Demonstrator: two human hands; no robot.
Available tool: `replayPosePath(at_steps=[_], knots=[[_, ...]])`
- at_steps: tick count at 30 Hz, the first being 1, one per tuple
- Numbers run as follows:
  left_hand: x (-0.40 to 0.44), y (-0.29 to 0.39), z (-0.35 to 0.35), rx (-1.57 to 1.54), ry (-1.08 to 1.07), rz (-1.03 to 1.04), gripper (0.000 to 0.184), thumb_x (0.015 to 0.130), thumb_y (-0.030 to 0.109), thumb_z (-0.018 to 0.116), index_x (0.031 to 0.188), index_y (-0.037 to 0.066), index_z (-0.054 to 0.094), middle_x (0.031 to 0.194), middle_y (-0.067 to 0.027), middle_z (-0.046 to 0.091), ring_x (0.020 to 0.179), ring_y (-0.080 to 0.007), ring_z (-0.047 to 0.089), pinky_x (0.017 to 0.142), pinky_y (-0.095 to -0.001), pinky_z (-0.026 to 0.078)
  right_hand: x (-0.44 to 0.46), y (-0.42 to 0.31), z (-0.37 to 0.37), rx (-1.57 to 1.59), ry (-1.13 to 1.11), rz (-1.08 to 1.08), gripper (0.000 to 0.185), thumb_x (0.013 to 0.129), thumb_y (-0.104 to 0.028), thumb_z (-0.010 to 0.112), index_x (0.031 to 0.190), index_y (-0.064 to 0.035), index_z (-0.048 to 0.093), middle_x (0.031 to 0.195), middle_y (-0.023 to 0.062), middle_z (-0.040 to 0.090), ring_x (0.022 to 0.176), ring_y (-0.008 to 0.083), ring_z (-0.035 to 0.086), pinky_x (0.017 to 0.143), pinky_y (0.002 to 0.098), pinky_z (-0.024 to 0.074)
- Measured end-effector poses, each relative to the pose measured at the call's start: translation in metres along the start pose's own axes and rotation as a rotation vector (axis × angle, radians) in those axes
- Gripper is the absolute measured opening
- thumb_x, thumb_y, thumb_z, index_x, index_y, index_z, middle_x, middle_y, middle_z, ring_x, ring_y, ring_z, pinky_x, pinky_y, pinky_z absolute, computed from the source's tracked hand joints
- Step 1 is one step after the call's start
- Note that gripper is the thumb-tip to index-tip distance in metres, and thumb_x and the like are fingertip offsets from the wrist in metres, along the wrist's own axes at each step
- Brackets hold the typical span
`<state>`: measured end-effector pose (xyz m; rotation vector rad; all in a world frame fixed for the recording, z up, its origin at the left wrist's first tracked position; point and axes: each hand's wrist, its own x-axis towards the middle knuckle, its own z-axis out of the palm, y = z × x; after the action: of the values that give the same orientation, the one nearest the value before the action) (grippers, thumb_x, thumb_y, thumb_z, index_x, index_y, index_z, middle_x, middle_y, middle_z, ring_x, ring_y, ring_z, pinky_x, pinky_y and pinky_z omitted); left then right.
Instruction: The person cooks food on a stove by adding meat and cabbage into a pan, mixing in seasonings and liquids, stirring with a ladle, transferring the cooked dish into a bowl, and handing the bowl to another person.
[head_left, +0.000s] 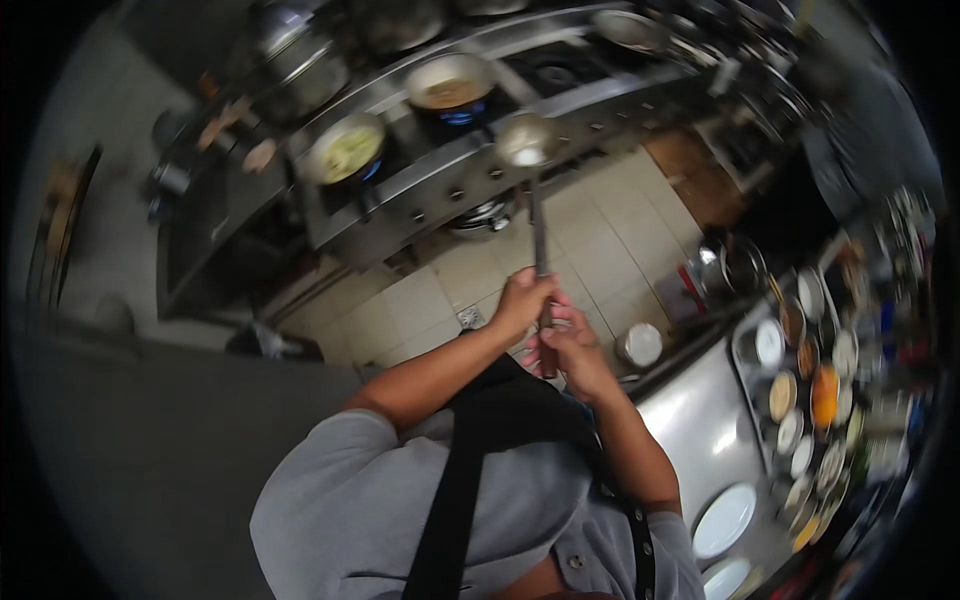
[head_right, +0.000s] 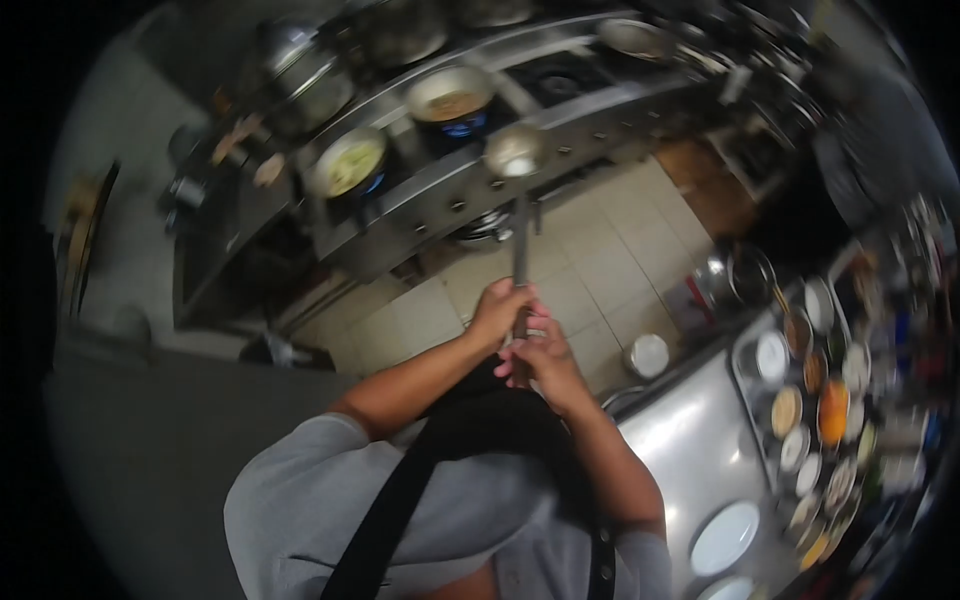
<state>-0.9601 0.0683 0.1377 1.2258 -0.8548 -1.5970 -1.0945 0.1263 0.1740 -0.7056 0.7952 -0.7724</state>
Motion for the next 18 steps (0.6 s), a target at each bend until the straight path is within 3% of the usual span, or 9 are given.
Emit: replayPosePath(at_steps=[4, 5, 8, 10, 12, 14, 15, 17, 18], knots=[[0.012, 0.046, -0.035, -0.055, -0.029, 0.093, 0.025, 0.093, 0.027, 0.052, 0.096, 0.002, 0.052, 0.088, -0.0138, 0.063, 0.072, -0.0148, 0.061, 0.063, -0.0272, 0.051, 0.065, -0.030, 0.045, 0.099, -0.015, 0.061, 0.025, 0.083, -0.010, 0.046, 0.107, -0.0052, 0.043, 0.071, 0.0091, 0.055, 0.044, 0.0178, 0.050, 0.039, 0.0289, 0.0447], [0.019, 0.057, -0.056, -0.023, -0.092, 0.150, 0.026, 0.094, 0.028, 0.052, 0.097, 0.003, 0.053, 0.096, -0.0127, 0.062, 0.082, -0.0149, 0.061, 0.073, -0.0293, 0.051, 0.086, -0.034, 0.055, 0.072, -0.050, 0.060, 0.024, 0.083, -0.010, 0.046, 0.106, -0.0047, 0.044, 0.069, 0.0082, 0.053, 0.041, 0.0168, 0.048, 0.037, 0.0274, 0.0429], [0.041, 0.080, -0.120, 0.001, -0.065, 0.335, 0.022, 0.093, 0.024, 0.055, 0.101, 0.003, 0.055, 0.102, -0.0100, 0.062, 0.093, -0.0153, 0.058, 0.083, -0.0308, 0.047, 0.141, -0.049, 0.098, -0.093, -0.120, -0.015, 0.030, 0.083, -0.008, 0.045, 0.112, -0.0007, 0.044, 0.063, 0.0053, 0.048, 0.034, 0.0124, 0.041, 0.031, 0.0227, 0.0343], [0.064, 0.071, -0.192, 0.099, 0.242, 0.456, 0.020, 0.090, 0.017, 0.057, 0.104, 0.004, 0.056, 0.104, -0.0074, 0.061, 0.100, -0.0163, 0.055, 0.091, -0.0318, 0.043, 0.188, -0.053, 0.119, -0.156, -0.163, 0.038, 0.036, 0.081, -0.006, 0.045, 0.116, 0.0015, 0.043, 0.061, 0.0053, 0.048, 0.036, 0.0116, 0.042, 0.033, 0.0234, 0.0329], [0.081, 0.051, -0.271, 0.235, 0.649, 0.509, 0.028, 0.085, 0.019, 0.064, 0.104, 0.001, 0.055, 0.100, -0.0094, 0.060, 0.096, -0.0189, 0.056, 0.086, -0.0318, 0.045, 0.238, -0.054, 0.146, -0.104, -0.182, 0.154, 0.041, 0.081, -0.005, 0.045, 0.121, 0.0029, 0.042, 0.061, 0.0043, 0.047, 0.036, 0.0100, 0.039, 0.032, 0.0225, 0.0304], [0.101, 0.016, -0.339, 0.275, 0.942, 0.412, 0.037, 0.080, 0.023, 0.070, 0.105, 0.000, 0.054, 0.099, -0.0099, 0.060, 0.094, -0.0203, 0.056, 0.086, -0.0318, 0.045, 0.290, -0.041, 0.163, -0.119, -0.212, 0.221, 0.039, 0.082, -0.005, 0.045, 0.120, 0.0024, 0.044, 0.062, 0.0026, 0.044, 0.036, 0.0086, 0.037, 0.031, 0.0212, 0.0302], [0.107, 0.010, -0.361, 0.250, 0.967, 0.346, 0.040, 0.079, 0.025, 0.071, 0.105, 0.000, 0.054, 0.099, -0.0098, 0.060, 0.093, -0.0200, 0.057, 0.085, -0.0315, 0.045, 0.316, -0.033, 0.171, -0.209, -0.214, 0.213, 0.030, 0.080, -0.006, 0.048, 0.109, 0.0027, 0.050, 0.061, 0.0031, 0.046, 0.036, 0.0095, 0.038, 0.032, 0.0223, 0.0326], [0.112, 0.000, -0.388, 0.197, 1.010, 0.211, 0.044, 0.077, 0.028, 0.072, 0.106, 0.000, 0.053, 0.098, -0.0096, 0.060, 0.089, -0.0196, 0.057, 0.082, -0.0309, 0.046, 0.358, -0.013, 0.182, -0.623, -0.171, 0.123, 0.026, 0.079, -0.008, 0.050, 0.103, 0.0030, 0.051, 0.062, 0.0055, 0.049, 0.040, 0.0139, 0.044, 0.036, 0.0270, 0.0358], [0.113, 0.003, -0.396, 0.128, 0.912, 0.110, 0.044, 0.078, 0.030, 0.072, 0.105, 0.001, 0.054, 0.097, -0.0089, 0.060, 0.088, -0.0186, 0.057, 0.079, -0.0304, 0.046, 0.375, -0.004, 0.187, -0.827, -0.148, 0.071, 0.025, 0.079, -0.009, 0.051, 0.100, 0.0032, 0.051, 0.062, 0.0067, 0.050, 0.042, 0.0161, 0.047, 0.039, 0.0293, 0.0374]])
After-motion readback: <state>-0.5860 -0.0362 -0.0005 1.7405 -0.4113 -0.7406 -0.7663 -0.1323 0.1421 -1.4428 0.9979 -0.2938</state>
